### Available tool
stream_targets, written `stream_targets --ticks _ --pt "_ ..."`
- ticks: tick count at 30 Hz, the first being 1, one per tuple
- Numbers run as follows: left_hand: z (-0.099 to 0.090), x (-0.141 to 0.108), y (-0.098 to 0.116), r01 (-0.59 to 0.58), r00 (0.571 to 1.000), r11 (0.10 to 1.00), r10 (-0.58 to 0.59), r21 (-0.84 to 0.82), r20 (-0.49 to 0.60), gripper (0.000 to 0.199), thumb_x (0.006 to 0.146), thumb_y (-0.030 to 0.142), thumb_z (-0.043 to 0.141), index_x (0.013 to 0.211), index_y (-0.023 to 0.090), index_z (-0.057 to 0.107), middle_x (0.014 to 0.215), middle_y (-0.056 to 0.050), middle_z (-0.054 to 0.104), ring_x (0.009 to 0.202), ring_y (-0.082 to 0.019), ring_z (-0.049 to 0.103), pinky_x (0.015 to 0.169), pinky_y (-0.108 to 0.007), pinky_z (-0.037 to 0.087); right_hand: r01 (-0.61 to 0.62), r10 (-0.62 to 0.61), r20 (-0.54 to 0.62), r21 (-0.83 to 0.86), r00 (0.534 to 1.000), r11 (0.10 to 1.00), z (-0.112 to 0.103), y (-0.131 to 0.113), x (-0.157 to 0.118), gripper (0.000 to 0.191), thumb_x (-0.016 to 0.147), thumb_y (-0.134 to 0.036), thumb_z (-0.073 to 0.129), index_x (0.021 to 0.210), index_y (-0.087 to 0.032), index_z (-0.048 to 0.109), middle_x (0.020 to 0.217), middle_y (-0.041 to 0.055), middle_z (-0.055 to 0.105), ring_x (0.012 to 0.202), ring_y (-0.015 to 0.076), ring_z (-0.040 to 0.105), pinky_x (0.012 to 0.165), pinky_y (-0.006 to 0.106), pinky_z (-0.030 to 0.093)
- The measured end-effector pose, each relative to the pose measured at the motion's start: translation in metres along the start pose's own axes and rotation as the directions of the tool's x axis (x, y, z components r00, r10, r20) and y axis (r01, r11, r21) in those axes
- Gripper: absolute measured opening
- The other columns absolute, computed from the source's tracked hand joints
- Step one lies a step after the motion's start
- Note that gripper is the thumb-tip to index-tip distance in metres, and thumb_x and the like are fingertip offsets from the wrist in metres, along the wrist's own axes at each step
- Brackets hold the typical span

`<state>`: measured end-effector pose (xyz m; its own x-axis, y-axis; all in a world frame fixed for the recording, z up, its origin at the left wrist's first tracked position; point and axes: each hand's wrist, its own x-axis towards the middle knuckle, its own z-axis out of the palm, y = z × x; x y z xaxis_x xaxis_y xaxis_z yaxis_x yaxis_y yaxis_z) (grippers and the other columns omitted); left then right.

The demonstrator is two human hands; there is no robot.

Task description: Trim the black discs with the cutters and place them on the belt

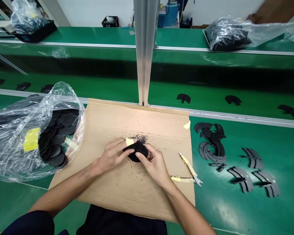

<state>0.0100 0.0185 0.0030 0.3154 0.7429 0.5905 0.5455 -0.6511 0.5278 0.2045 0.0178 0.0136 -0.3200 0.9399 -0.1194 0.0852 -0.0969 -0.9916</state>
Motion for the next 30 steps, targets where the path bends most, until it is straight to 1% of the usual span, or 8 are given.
stream_targets --ticks 3,9,12,14,17,19,22,30 --pt "0.001 -0.001 0.002 0.043 0.999 0.999 -0.043 -0.019 -0.005 0.031 0.098 0.026 0.059 0.127 0.016 0.063 0.088 -0.006 0.071 0.075 -0.016 0.065 0.068 -0.027 0.056 0.026 -0.027 -0.011 -0.031 1.0 0.999 0.001 0.001 -0.001 0.033 0.089 -0.05 0.066 0.094 -0.018 0.065 0.076 0.0001 0.057 0.065 0.0127 0.05 0.057 0.023 0.042" --pt "0.005 -0.003 0.006 0.068 0.998 0.995 -0.067 -0.069 0.011 0.031 0.098 0.028 0.059 0.127 0.018 0.064 0.084 -0.005 0.069 0.072 -0.015 0.063 0.068 -0.028 0.056 0.088 -0.094 -0.042 -0.122 0.995 0.989 0.003 -0.001 -0.004 0.033 0.094 -0.048 0.06 0.078 -0.019 0.057 0.065 -0.003 0.047 0.058 0.0114 0.043 0.051 0.022 0.038" --pt "0.003 -0.002 0.009 0.213 0.975 0.956 -0.221 -0.201 -0.017 0.041 0.095 0.032 0.065 0.133 0.018 0.059 0.09 -0.006 0.069 0.078 -0.016 0.064 0.072 -0.028 0.057 0.139 -0.148 -0.047 -0.165 0.988 0.977 0.003 -0.003 -0.008 0.029 0.096 -0.045 0.058 0.082 -0.019 0.061 0.068 -0.0007 0.055 0.061 0.0127 0.05 0.053 0.022 0.043" --pt "-0.001 0.001 0.011 0.285 0.954 0.904 -0.299 -0.318 0.004 0.039 0.092 0.034 0.069 0.127 0.017 0.064 0.092 -0.006 0.069 0.084 -0.016 0.065 0.076 -0.029 0.058 0.181 -0.193 -0.047 -0.182 0.98 0.966 0.003 -0.003 -0.011 0.025 0.096 -0.042 0.058 0.088 -0.019 0.065 0.074 0.0018 0.062 0.065 0.0141 0.057 0.057 0.023 0.047" --pt "-0.009 0.007 0.015 0.238 0.969 0.867 -0.244 -0.439 0.044 0.024 0.09 0.029 0.071 0.11 0.016 0.072 0.094 -0.008 0.07 0.09 -0.018 0.067 0.078 -0.03 0.059 0.259 -0.267 -0.015 -0.192 0.964 0.947 -0.001 -0.003 -0.011 0.016 0.096 -0.034 0.06 0.097 -0.021 0.069 0.082 0.0039 0.07 0.07 0.0158 0.065 0.064 0.025 0.053" --pt "-0.013 0.009 0.016 0.183 0.982 0.875 -0.188 -0.448 0.034 0.022 0.091 0.025 0.07 0.111 0.016 0.073 0.096 -0.009 0.071 0.09 -0.017 0.068 0.077 -0.03 0.059 0.355 -0.36 0.021 -0.228 0.933 0.907 -0.004 -0.003 -0.01 0.013 0.095 -0.027 0.061 0.102 -0.022 0.071 0.089 0.0052 0.074 0.078 0.0176 0.07 0.071 0.027 0.057" --pt "-0.016 0.01 0.017 0.139 0.989 0.891 -0.146 -0.431 0.018 0.025 0.091 0.023 0.07 0.115 0.015 0.071 0.097 -0.01 0.071 0.089 -0.017 0.068 0.076 -0.03 0.06 0.47 -0.477 0.054 -0.302 0.877 0.829 -0.009 -0.004 -0.009 0.024 0.092 -0.015 0.061 0.113 -0.024 0.071 0.1 0.0062 0.076 0.089 0.0194 0.073 0.078 0.03 0.061" --pt "-0.021 0.013 0.021 0.101 0.995 0.886 -0.081 -0.452 0.063 0.033 0.092 0.03 0.069 0.121 0.014 0.067 0.087 -0.008 0.071 0.08 -0.016 0.066 0.07 -0.03 0.057 0.526 -0.545 0.05 -0.349 0.837 0.776 -0.008 -0.001 -0.017 0.041 0.089 -0.004 0.06 0.121 -0.026 0.071 0.102 0.0048 0.077 0.091 0.0202 0.075 0.076 0.032 0.064"
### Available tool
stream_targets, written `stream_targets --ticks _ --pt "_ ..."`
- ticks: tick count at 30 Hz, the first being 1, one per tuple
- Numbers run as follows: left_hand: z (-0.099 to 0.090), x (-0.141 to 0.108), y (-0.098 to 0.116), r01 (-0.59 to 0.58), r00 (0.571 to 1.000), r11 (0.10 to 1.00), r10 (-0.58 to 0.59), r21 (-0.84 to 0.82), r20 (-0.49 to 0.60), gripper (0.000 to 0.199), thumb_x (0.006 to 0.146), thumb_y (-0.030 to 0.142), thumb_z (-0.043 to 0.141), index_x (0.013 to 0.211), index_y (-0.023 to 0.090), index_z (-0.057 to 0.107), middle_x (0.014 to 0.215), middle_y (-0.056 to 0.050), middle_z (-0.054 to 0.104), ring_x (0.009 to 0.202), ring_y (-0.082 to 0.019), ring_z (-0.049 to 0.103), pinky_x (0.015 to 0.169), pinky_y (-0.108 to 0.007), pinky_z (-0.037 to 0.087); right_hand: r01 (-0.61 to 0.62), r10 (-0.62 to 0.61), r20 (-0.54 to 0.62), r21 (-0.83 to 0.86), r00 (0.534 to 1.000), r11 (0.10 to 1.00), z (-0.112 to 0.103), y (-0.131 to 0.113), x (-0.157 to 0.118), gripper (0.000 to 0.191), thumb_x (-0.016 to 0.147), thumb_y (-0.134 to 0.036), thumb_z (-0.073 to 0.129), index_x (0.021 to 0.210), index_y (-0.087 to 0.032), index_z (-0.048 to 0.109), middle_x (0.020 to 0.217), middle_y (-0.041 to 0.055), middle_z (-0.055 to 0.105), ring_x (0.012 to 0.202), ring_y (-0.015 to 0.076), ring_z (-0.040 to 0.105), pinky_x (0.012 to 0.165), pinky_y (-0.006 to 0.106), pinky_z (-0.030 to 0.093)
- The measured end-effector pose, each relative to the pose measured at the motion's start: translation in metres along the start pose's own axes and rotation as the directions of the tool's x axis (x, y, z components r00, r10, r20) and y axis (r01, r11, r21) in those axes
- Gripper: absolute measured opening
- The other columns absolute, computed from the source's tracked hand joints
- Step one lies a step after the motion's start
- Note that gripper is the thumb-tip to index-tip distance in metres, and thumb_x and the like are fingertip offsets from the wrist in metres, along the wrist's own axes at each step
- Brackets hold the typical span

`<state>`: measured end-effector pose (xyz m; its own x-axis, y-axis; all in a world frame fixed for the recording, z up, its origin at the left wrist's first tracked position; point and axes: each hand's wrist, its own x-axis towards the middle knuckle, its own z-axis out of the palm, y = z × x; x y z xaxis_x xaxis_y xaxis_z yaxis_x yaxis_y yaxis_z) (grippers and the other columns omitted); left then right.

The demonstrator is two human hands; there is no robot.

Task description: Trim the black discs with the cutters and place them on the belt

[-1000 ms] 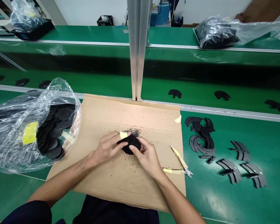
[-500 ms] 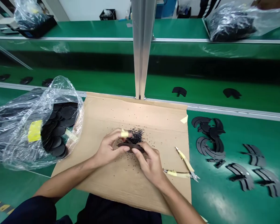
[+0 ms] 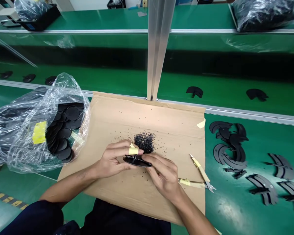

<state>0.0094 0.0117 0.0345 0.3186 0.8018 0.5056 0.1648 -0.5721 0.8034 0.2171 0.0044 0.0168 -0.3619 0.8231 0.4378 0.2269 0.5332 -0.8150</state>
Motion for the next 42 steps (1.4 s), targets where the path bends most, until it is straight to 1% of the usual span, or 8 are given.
stream_targets --ticks 6,11,15,20,24,29,35,42 --pt "-0.0003 -0.0038 0.001 -0.037 0.998 0.999 0.035 0.035 0.054 0.03 0.1 0.029 0.055 0.125 0.014 0.063 0.098 -0.012 0.072 0.09 -0.02 0.067 0.079 -0.038 0.058 0.03 -0.03 -0.01 0.016 1.0 0.999 0.0029 -0.0016 -0.0026 0.044 0.087 -0.002 0.062 0.123 -0.026 0.069 0.111 0.005 0.076 0.095 0.0193 0.075 0.081 0.031 0.064" --pt "-0.0003 -0.0043 0.0007 -0.064 0.998 0.998 0.064 0.006 0.01 0.025 0.09 0.026 0.072 0.113 0.016 0.069 0.091 -0.008 0.074 0.083 -0.017 0.069 0.075 -0.032 0.057 0.019 -0.022 0.039 0.076 0.999 0.997 0.0033 -0.003 0.0001 0.04 0.088 -0.005 0.062 0.12 -0.026 0.07 0.104 0.0045 0.077 0.089 0.0189 0.076 0.075 0.029 0.064" --pt "-0.0008 -0.0034 0.0016 -0.055 0.997 0.998 0.056 -0.017 0.049 0.026 0.096 0.022 0.063 0.121 0.015 0.066 0.097 -0.011 0.075 0.089 -0.018 0.07 0.079 -0.035 0.058 0.019 -0.021 0.025 0.053 0.999 0.998 0.0032 -0.0016 -0.0008 0.04 0.087 -0.004 0.061 0.12 -0.025 0.07 0.105 0.0072 0.077 0.09 0.0212 0.076 0.073 0.031 0.064" --pt "-0.0003 -0.0024 0.0021 -0.054 0.998 0.998 0.055 -0.026 0.01 0.026 0.093 0.022 0.068 0.118 0.016 0.068 0.092 -0.009 0.076 0.086 -0.018 0.071 0.077 -0.033 0.059 0.038 -0.04 0.05 0.036 0.998 0.999 0.0021 0.0005 -0.0015 0.035 0.088 -0.006 0.061 0.118 -0.024 0.069 0.102 0.0085 0.077 0.09 0.0219 0.076 0.072 0.032 0.065" --pt "0.0002 -0.0019 0.0019 -0.067 0.997 0.997 0.068 -0.033 0.031 0.028 0.095 0.02 0.064 0.122 0.016 0.066 0.097 -0.011 0.076 0.09 -0.018 0.071 0.078 -0.035 0.059 0.055 -0.055 0.04 0.01 0.998 0.998 0.0015 0.0006 -0.0014 0.036 0.088 -0.005 0.061 0.117 -0.025 0.069 0.103 0.0077 0.077 0.089 0.0208 0.076 0.071 0.031 0.065" --pt "0.0013 -0.0048 0.002 -0.045 0.999 0.999 0.045 -0.015 0.004 0.025 0.091 0.024 0.071 0.115 0.018 0.07 0.089 -0.008 0.076 0.083 -0.017 0.071 0.075 -0.033 0.058 0.054 -0.054 0.055 -0.001 0.997 0.999 0.0016 -0.0027 -0.0011 0.034 0.09 -0.009 0.061 0.119 -0.025 0.069 0.097 0.0064 0.078 0.081 0.0203 0.076 0.068 0.03 0.065" --pt "0.0017 -0.0025 0.0029 0.004 0.999 0.999 -0.003 -0.05 0.034 0.032 0.09 0.034 0.072 0.113 0.013 0.07 0.087 -0.01 0.073 0.08 -0.017 0.067 0.071 -0.031 0.058 0.085 -0.084 0.019 -0.042 0.996 0.996 0.001 -0.0048 -0.0026 0.037 0.087 -0.008 0.066 0.119 -0.025 0.07 0.098 0.0062 0.078 0.081 0.0198 0.076 0.071 0.031 0.066" --pt "0.0047 -0.0036 0.0033 0.035 0.999 0.999 -0.034 -0.042 0.025 0.02 0.094 0.026 0.067 0.109 0.015 0.073 0.086 -0.009 0.075 0.077 -0.017 0.068 0.069 -0.031 0.056 0.089 -0.089 0.003 -0.04 0.996 0.995 0.0019 -0.0061 0.0004 0.034 0.085 -0.008 0.068 0.115 -0.025 0.072 0.093 0.0061 0.078 0.077 0.0203 0.076 0.069 0.031 0.066"
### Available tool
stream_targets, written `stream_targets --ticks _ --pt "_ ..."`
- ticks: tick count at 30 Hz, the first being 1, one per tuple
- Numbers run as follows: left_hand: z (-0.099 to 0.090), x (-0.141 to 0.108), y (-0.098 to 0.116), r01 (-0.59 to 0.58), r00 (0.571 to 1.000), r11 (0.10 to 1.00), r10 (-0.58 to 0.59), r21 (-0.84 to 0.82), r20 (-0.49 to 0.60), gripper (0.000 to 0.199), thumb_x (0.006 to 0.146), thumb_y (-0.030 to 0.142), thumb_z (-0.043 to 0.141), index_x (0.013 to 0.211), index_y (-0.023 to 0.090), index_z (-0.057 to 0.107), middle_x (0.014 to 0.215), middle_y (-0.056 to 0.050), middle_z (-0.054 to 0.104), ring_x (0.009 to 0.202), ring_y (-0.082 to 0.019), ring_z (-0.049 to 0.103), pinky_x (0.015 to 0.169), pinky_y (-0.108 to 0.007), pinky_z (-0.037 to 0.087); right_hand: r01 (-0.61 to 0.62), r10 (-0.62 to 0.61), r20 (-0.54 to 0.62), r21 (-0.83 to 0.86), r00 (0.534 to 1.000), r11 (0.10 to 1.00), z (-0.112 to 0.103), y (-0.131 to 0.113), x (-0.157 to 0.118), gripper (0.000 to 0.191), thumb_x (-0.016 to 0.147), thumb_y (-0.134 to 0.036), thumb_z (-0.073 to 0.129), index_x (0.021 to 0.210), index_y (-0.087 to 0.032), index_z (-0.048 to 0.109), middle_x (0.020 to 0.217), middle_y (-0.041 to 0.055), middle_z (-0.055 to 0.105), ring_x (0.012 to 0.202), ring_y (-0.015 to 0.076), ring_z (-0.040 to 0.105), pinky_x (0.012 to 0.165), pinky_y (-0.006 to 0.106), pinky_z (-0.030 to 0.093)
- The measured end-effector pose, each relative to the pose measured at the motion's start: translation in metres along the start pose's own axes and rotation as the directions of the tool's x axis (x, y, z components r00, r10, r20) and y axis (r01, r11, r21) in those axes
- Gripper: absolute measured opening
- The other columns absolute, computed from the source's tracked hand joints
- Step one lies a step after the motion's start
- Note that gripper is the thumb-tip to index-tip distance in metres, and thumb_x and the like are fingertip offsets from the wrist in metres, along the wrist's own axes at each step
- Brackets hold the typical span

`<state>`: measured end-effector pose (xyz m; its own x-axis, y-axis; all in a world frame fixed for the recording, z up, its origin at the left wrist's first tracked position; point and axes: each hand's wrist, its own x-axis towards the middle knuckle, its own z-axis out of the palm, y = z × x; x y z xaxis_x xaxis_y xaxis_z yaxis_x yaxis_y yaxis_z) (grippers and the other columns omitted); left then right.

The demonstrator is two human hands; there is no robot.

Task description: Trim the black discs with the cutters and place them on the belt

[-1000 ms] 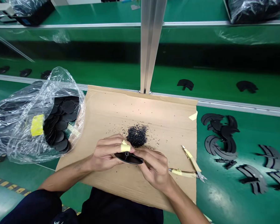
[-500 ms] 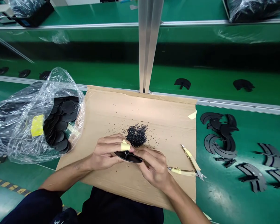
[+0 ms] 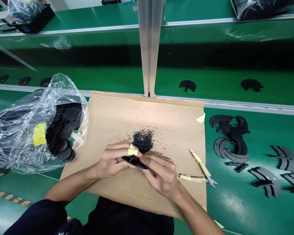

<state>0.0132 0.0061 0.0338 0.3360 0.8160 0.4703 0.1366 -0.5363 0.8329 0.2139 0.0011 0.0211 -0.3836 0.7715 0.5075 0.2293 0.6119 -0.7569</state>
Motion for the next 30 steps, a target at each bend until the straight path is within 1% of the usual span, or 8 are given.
stream_targets --ticks 4,10,15,18,22,25,27,30 --pt "0.003 -0.0028 0.0008 -0.009 0.999 1.0 0.008 -0.017 -0.045 0.02 0.091 0.024 0.07 0.11 0.017 0.073 0.084 -0.008 0.076 0.075 -0.016 0.068 0.069 -0.031 0.056 -0.009 0.008 0.014 0.048 1.0 0.999 0.0 -0.0005 0.0024 0.029 0.087 -0.01 0.067 0.112 -0.023 0.072 0.092 0.0066 0.078 0.074 0.0189 0.075 0.065 0.029 0.065" --pt "0.003 -0.0029 0.0033 -0.01 0.998 1.0 0.009 -0.02 -0.066 0.017 0.085 0.026 0.077 0.096 0.014 0.075 0.08 -0.006 0.074 0.074 -0.015 0.067 0.068 -0.028 0.056 -0.034 0.027 0.053 0.133 0.998 0.991 0.0007 0.0002 0.0029 0.024 0.089 -0.01 0.064 0.108 -0.023 0.071 0.089 0.0054 0.077 0.074 0.0162 0.074 0.066 0.026 0.063" --pt "0.0034 -0.0048 0.0009 0.02 0.998 0.998 -0.023 -0.055 -0.052 0.029 0.086 0.035 0.076 0.106 0.016 0.074 0.085 -0.007 0.073 0.077 -0.015 0.067 0.069 -0.028 0.056 -0.069 0.06 0.054 0.178 0.997 0.982 0.002 0.004 0.0003 0.023 0.092 -0.012 0.061 0.109 -0.023 0.072 0.095 0.0068 0.077 0.08 0.0179 0.074 0.069 0.028 0.062" --pt "0.0022 -0.0054 -0.0007 0.053 0.997 0.991 -0.06 -0.122 -0.049 0.04 0.083 0.042 0.077 0.111 0.015 0.073 0.089 -0.008 0.072 0.08 -0.016 0.066 0.071 -0.029 0.056 -0.146 0.14 0.042 0.246 0.989 0.958 0.0015 0.0056 -0.0006 0.016 0.093 -0.019 0.063 0.102 -0.023 0.074 0.094 0.0069 0.077 0.082 0.0188 0.074 0.071 0.03 0.061" --pt "-0.0016 -0.0032 -0.0016 0.21 0.978 0.929 -0.196 -0.307 0.075 0.059 0.094 0.065 0.047 0.105 0.014 0.076 0.085 -0.01 0.069 0.08 -0.018 0.064 0.074 -0.033 0.055 -0.385 0.352 0.158 0.366 0.923 0.847 -0.0016 0.0037 0.0012 0.017 0.092 -0.035 0.066 0.091 -0.02 0.073 0.075 0.0032 0.071 0.067 0.0159 0.067 0.062 0.027 0.057" --pt "-0.0017 -0.002 -0.0025 0.368 0.929 0.859 -0.354 -0.356 0.106 0.046 0.094 0.055 0.059 0.092 0.013 0.077 0.078 -0.007 0.067 0.073 -0.015 0.063 0.066 -0.026 0.052 -0.473 0.393 0.272 0.378 0.878 0.796 -0.0019 0.0018 0.0038 0.026 0.092 -0.043 0.065 0.087 -0.018 0.07 0.066 0.0006 0.065 0.055 0.0119 0.059 0.049 0.022 0.049" --pt "-0.0005 -0.0024 -0.0029 0.402 0.911 0.835 -0.405 -0.375 0.075 0.032 0.087 0.044 0.073 0.087 0.012 0.076 0.075 -0.005 0.067 0.068 -0.012 0.061 0.061 -0.022 0.048 -0.494 0.405 0.287 0.417 0.868 0.763 -0.0008 0.0019 0.0054 0.028 0.09 -0.045 0.069 0.097 -0.018 0.07 0.078 0.0033 0.07 0.065 0.0136 0.064 0.058 0.023 0.053" --pt "0.0003 -0.0036 -0.0024 0.386 0.914 0.836 -0.403 -0.39 0.039 0.024 0.086 0.036 0.075 0.086 0.013 0.076 0.076 -0.005 0.068 0.068 -0.011 0.061 0.064 -0.021 0.048 -0.458 0.405 0.215 0.477 0.889 0.75 0.0003 0.0044 0.0078 0.032 0.088 -0.047 0.071 0.108 -0.022 0.071 0.104 0.0091 0.071 0.094 0.0195 0.068 0.082 0.032 0.057"
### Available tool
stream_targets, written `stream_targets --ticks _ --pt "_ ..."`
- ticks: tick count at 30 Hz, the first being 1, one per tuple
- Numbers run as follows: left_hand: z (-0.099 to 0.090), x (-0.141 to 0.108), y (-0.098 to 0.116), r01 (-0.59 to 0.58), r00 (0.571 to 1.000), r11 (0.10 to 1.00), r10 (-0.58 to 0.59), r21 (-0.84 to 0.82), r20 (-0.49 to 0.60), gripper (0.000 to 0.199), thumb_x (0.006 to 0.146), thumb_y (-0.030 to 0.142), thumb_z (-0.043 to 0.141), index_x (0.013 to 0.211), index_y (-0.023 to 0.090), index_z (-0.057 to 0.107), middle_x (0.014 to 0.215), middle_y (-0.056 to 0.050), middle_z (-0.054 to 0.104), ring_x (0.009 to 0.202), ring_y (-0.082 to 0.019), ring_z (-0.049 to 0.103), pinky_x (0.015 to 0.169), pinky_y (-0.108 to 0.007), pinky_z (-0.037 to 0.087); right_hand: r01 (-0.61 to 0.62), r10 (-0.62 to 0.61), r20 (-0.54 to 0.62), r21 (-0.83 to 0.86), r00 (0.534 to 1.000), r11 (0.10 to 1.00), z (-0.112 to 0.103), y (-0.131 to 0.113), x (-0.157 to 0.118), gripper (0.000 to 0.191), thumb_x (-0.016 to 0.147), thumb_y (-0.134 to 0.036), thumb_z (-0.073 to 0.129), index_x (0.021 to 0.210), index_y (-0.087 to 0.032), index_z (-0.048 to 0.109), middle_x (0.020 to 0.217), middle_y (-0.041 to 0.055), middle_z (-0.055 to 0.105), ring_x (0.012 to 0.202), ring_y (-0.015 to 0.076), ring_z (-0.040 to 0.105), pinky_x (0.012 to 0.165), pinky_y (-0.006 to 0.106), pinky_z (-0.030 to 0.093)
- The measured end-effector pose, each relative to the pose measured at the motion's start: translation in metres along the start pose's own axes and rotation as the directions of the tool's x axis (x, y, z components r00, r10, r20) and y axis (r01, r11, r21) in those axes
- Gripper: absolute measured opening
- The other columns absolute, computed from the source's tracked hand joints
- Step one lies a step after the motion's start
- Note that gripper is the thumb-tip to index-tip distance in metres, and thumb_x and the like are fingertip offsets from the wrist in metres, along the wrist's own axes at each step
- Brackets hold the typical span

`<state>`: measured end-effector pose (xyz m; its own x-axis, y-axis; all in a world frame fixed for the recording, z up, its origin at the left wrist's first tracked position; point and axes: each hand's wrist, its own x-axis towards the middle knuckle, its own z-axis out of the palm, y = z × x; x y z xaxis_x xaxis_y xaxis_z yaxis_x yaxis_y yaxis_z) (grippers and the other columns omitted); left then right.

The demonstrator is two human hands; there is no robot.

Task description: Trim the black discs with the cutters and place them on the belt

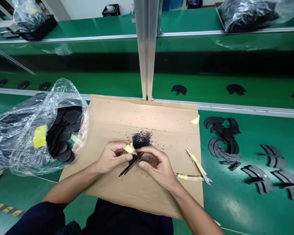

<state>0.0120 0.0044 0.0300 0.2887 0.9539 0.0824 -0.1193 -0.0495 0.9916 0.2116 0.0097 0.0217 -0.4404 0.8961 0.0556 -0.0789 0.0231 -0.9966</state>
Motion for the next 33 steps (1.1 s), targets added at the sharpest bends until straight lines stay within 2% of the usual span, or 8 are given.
stream_targets --ticks 7,15,20,22,24,28,31,33 --pt "0.0 -0.002 0.003 0.042 0.994 0.998 -0.037 -0.046 0.102 0.022 0.085 0.035 0.076 0.086 0.013 0.076 0.08 -0.006 0.071 0.073 -0.013 0.065 0.069 -0.023 0.051 0.099 -0.101 0.08 0.03 0.992 0.995 -0.006 -0.003 0.006 0.02 0.09 -0.042 0.07 0.089 -0.023 0.075 0.095 0.0072 0.069 0.085 0.0178 0.066 0.078 0.034 0.056" --pt "0.007 -0.006 0.005 0.076 0.992 0.997 -0.075 -0.001 0.103 0.024 0.084 0.037 0.077 0.084 0.013 0.074 0.079 -0.006 0.07 0.073 -0.014 0.064 0.071 -0.025 0.051 0.302 -0.3 0.041 -0.217 0.953 0.928 -0.007 0.003 0.003 0.022 0.095 -0.038 0.064 0.088 -0.02 0.074 0.083 0.007 0.07 0.075 0.0178 0.067 0.064 0.031 0.055" --pt "0.008 -0.002 -0.009 0.264 0.961 0.957 -0.271 -0.12 -0.052 0.055 0.082 0.067 0.066 0.087 0.013 0.076 0.084 -0.008 0.073 0.082 -0.02 0.067 0.079 -0.03 0.053 0.261 -0.338 -0.131 -0.408 0.932 0.875 0.001 0.01 0.001 0.018 0.094 -0.032 0.064 0.083 -0.019 0.068 0.083 0.0068 0.067 0.076 0.0176 0.065 0.068 0.033 0.055" --pt "0.008 0.0 -0.013 0.326 0.94 0.917 -0.339 -0.231 -0.018 0.069 0.08 0.077 0.058 0.099 0.013 0.076 0.099 -0.011 0.076 0.097 -0.025 0.069 0.09 -0.034 0.053 0.2 -0.329 -0.178 -0.506 0.928 0.839 0.004 0.01 0.003 0.02 0.096 -0.033 0.061 0.083 -0.019 0.065 0.083 0.0063 0.067 0.077 0.0171 0.064 0.07 0.032 0.054" --pt "0.008 0.001 -0.012 0.34 0.939 0.91 -0.343 -0.236 0.032 0.065 0.077 0.071 0.069 0.11 0.015 0.075 0.111 -0.011 0.075 0.108 -0.028 0.067 0.096 -0.035 0.052 0.144 -0.302 -0.174 -0.597 0.937 0.79 0.002 0.008 0.004 0.022 0.098 -0.036 0.057 0.085 -0.019 0.066 0.085 0.0057 0.068 0.078 0.0169 0.065 0.07 0.031 0.055" --pt "0.006 0.0 -0.007 0.37 0.928 0.913 -0.373 -0.172 0.015 0.047 0.076 0.047 0.081 0.112 0.017 0.074 0.111 -0.009 0.076 0.102 -0.025 0.07 0.088 -0.031 0.055 0.038 -0.235 -0.155 -0.755 0.96 0.655 -0.02 -0.012 -0.016 0.028 0.097 -0.045 0.057 0.101 -0.021 0.07 0.097 0.0081 0.071 0.085 0.0204 0.067 0.074 0.033 0.055" --pt "0.003 -0.001 -0.006 0.367 0.909 0.881 -0.408 -0.298 -0.087 0.044 0.074 0.044 0.082 0.106 0.014 0.075 0.106 -0.01 0.077 0.098 -0.024 0.071 0.089 -0.031 0.055 -0.138 -0.187 -0.262 -0.855 0.947 0.5 -0.044 -0.023 -0.056 0.039 0.099 -0.046 0.049 0.114 -0.016 0.068 0.082 0.0123 0.071 0.06 0.0234 0.064 0.052 0.032 0.046" --pt "-0.001 0.002 -0.008 0.337 0.896 0.855 -0.419 -0.394 -0.144 0.044 0.069 0.042 0.086 0.101 0.013 0.076 0.103 -0.01 0.077 0.099 -0.025 0.071 0.093 -0.032 0.053 -0.366 -0.032 -0.373 -0.922 0.927 0.122 -0.058 -0.02 -0.084 0.047 0.1 -0.05 0.042 0.125 -0.017 0.063 0.054 0.0038 0.062 0.04 0.0229 0.054 0.038 0.028 0.032"
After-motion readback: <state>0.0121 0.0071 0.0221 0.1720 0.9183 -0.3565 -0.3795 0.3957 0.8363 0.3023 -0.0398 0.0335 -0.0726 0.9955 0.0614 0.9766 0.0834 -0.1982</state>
